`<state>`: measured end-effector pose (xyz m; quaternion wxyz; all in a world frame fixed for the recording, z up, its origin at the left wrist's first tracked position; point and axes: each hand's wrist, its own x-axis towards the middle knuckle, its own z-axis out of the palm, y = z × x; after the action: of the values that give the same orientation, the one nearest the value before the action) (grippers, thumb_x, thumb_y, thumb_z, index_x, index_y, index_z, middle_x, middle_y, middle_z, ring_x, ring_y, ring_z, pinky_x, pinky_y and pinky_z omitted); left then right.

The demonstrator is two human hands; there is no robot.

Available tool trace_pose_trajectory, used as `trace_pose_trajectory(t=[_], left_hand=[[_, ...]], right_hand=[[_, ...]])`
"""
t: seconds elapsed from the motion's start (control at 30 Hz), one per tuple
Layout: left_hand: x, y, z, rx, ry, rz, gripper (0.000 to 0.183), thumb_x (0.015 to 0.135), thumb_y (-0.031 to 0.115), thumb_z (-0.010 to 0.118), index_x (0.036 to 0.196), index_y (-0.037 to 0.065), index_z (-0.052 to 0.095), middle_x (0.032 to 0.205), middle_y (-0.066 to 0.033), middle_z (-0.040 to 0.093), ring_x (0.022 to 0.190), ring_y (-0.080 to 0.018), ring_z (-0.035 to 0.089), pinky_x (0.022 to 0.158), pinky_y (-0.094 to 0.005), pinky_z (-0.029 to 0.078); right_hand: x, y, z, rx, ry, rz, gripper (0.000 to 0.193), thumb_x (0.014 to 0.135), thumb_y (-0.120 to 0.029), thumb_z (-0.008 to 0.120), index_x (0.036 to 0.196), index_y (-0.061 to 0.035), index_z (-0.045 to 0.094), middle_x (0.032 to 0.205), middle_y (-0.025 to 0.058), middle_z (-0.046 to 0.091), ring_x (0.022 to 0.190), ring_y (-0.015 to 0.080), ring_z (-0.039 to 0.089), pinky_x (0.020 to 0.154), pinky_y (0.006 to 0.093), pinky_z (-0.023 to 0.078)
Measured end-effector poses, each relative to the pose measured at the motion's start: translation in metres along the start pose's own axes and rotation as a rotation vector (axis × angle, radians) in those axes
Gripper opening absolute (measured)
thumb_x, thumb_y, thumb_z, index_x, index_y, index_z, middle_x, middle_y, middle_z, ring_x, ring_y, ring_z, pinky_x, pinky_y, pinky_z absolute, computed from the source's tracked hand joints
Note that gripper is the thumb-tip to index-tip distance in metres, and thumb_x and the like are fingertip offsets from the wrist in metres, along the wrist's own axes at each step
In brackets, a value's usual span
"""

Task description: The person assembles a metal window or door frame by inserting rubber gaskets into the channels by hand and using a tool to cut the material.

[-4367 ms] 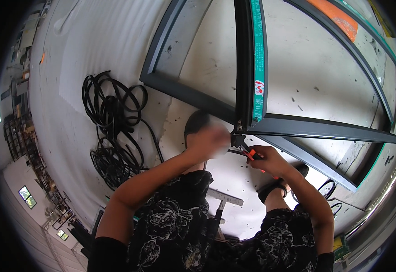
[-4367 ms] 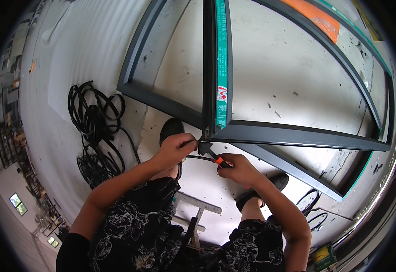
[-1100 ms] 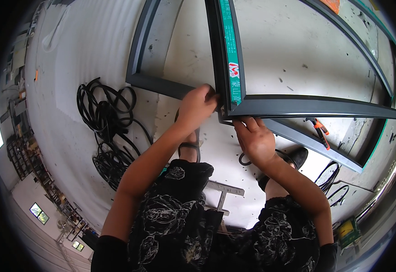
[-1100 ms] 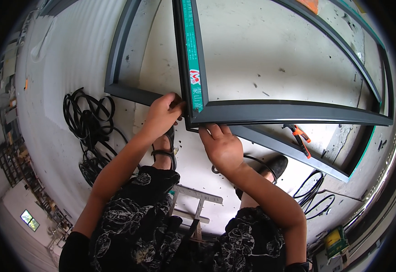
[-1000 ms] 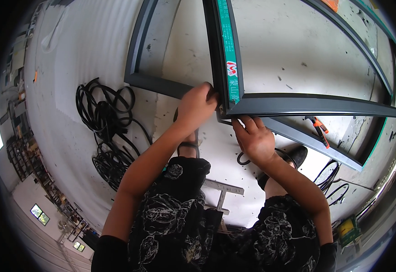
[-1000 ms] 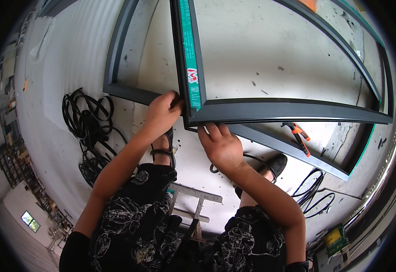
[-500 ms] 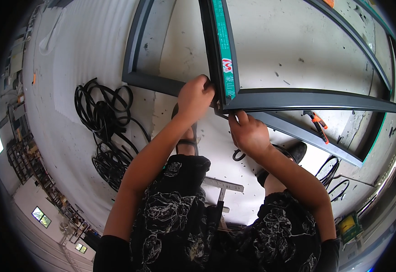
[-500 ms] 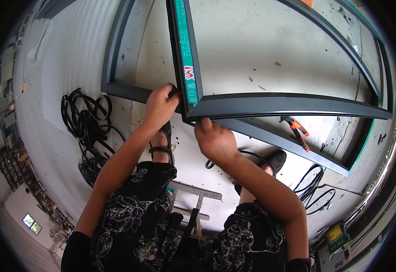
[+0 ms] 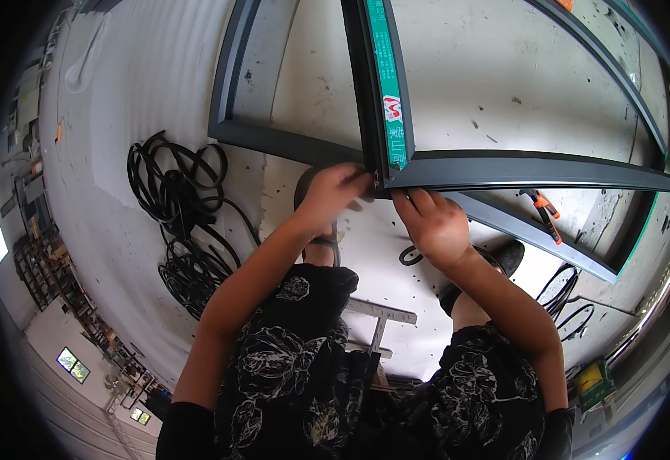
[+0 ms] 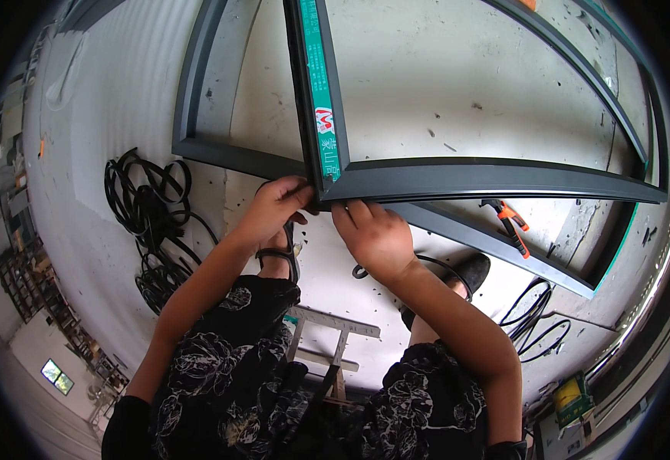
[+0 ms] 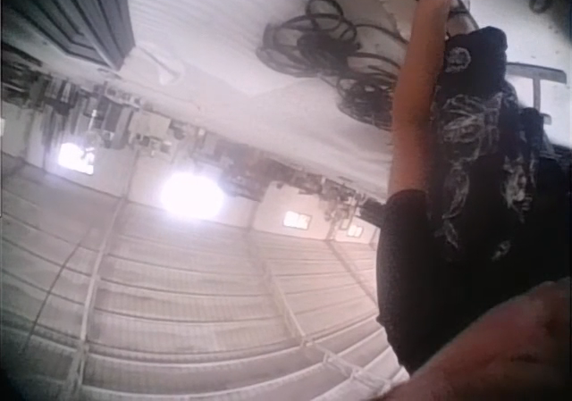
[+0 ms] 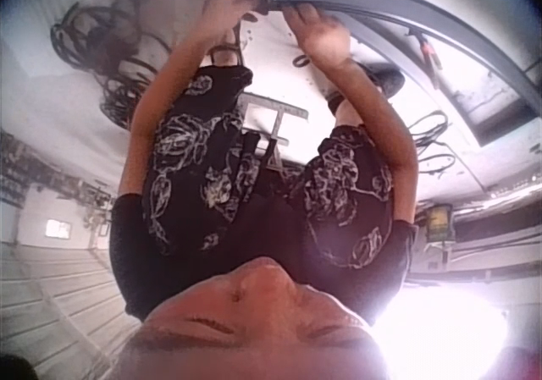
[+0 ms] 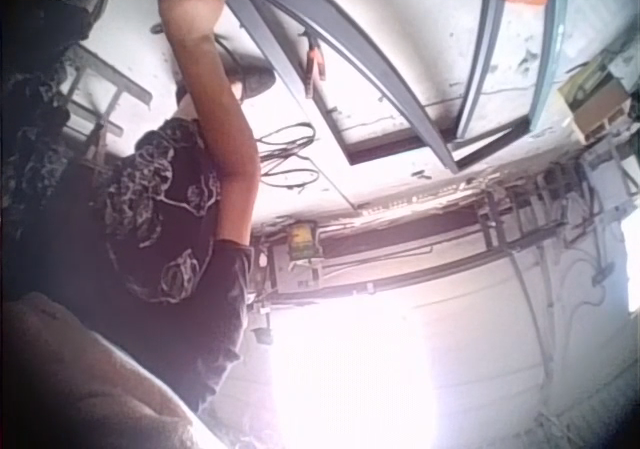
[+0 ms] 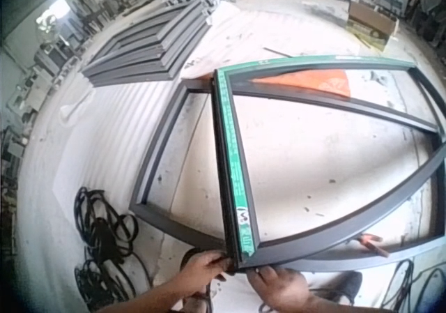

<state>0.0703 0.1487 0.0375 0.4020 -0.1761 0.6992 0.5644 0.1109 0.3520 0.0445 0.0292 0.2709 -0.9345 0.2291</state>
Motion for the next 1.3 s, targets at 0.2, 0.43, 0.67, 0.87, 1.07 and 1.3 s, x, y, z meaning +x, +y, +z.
trace_pose_trajectory(t=[0.2, 0.43, 0.67, 0.87, 1.07, 1.3], left_hand=[[-0.015, -0.009, 0.007, -0.289, -0.143, -0.007, 0.021, 0.092, 0.017, 0.051, 0.102, -0.001, 0.057, 0.090, -0.0075, 0.063, 0.085, -0.0159, 0.062, 0.073, -0.0265, 0.048], [-0.008, -0.018, 0.015, -0.143, -0.017, 0.023, 0.017, 0.092, 0.015, 0.051, 0.095, 0.000, 0.057, 0.083, -0.0072, 0.063, 0.075, -0.0141, 0.060, 0.068, -0.0260, 0.046], [-0.017, -0.013, 0.015, -0.240, -0.046, 0.047, 0.018, 0.090, 0.012, 0.054, 0.102, -0.001, 0.056, 0.085, -0.0069, 0.063, 0.077, -0.0140, 0.061, 0.073, -0.0264, 0.047], [-0.016, -0.015, 0.011, -0.159, -0.076, 0.109, 0.022, 0.085, 0.001, 0.056, 0.106, -0.003, 0.056, 0.087, -0.0075, 0.063, 0.080, -0.0145, 0.061, 0.075, -0.0271, 0.048], [-0.014, -0.014, 0.021, -0.117, 0.000, 0.072, 0.017, 0.084, -0.001, 0.055, 0.101, -0.003, 0.056, 0.085, -0.0084, 0.063, 0.078, -0.0144, 0.061, 0.071, -0.0258, 0.048], [-0.016, -0.015, 0.016, -0.119, -0.022, 0.133, 0.014, 0.085, 0.004, 0.058, 0.097, -0.002, 0.056, 0.088, -0.0084, 0.063, 0.078, -0.0140, 0.060, 0.072, -0.0264, 0.048]], right_hand=[[0.002, 0.002, -0.001, 0.000, 0.058, -0.026, 0.032, 0.066, -0.011, 0.056, 0.097, -0.0068, 0.061, 0.080, 0.0022, 0.052, 0.062, 0.0143, 0.055, 0.047, 0.0255, 0.048], [-0.003, 0.004, 0.004, 0.003, 0.050, -0.024, 0.028, 0.065, -0.010, 0.057, 0.092, -0.0059, 0.062, 0.080, 0.0025, 0.052, 0.060, 0.0135, 0.055, 0.046, 0.0252, 0.048], [0.001, 0.008, 0.000, 0.005, 0.093, -0.064, 0.032, 0.064, -0.011, 0.057, 0.096, -0.0065, 0.060, 0.081, 0.0027, 0.053, 0.060, 0.0131, 0.056, 0.045, 0.0245, 0.047], [0.003, 0.008, -0.001, 0.003, 0.090, -0.073, 0.031, 0.063, -0.011, 0.057, 0.093, -0.0062, 0.062, 0.081, 0.0026, 0.053, 0.061, 0.0134, 0.055, 0.045, 0.0240, 0.046], [0.000, 0.009, 0.003, -0.019, 0.099, -0.075, 0.030, 0.063, -0.011, 0.057, 0.092, -0.0057, 0.063, 0.081, 0.0026, 0.053, 0.060, 0.0135, 0.054, 0.045, 0.0241, 0.046], [0.002, 0.008, 0.004, -0.012, 0.059, -0.047, 0.030, 0.064, -0.008, 0.059, 0.094, -0.0076, 0.065, 0.085, 0.0021, 0.056, 0.062, 0.0136, 0.056, 0.046, 0.0246, 0.045]])
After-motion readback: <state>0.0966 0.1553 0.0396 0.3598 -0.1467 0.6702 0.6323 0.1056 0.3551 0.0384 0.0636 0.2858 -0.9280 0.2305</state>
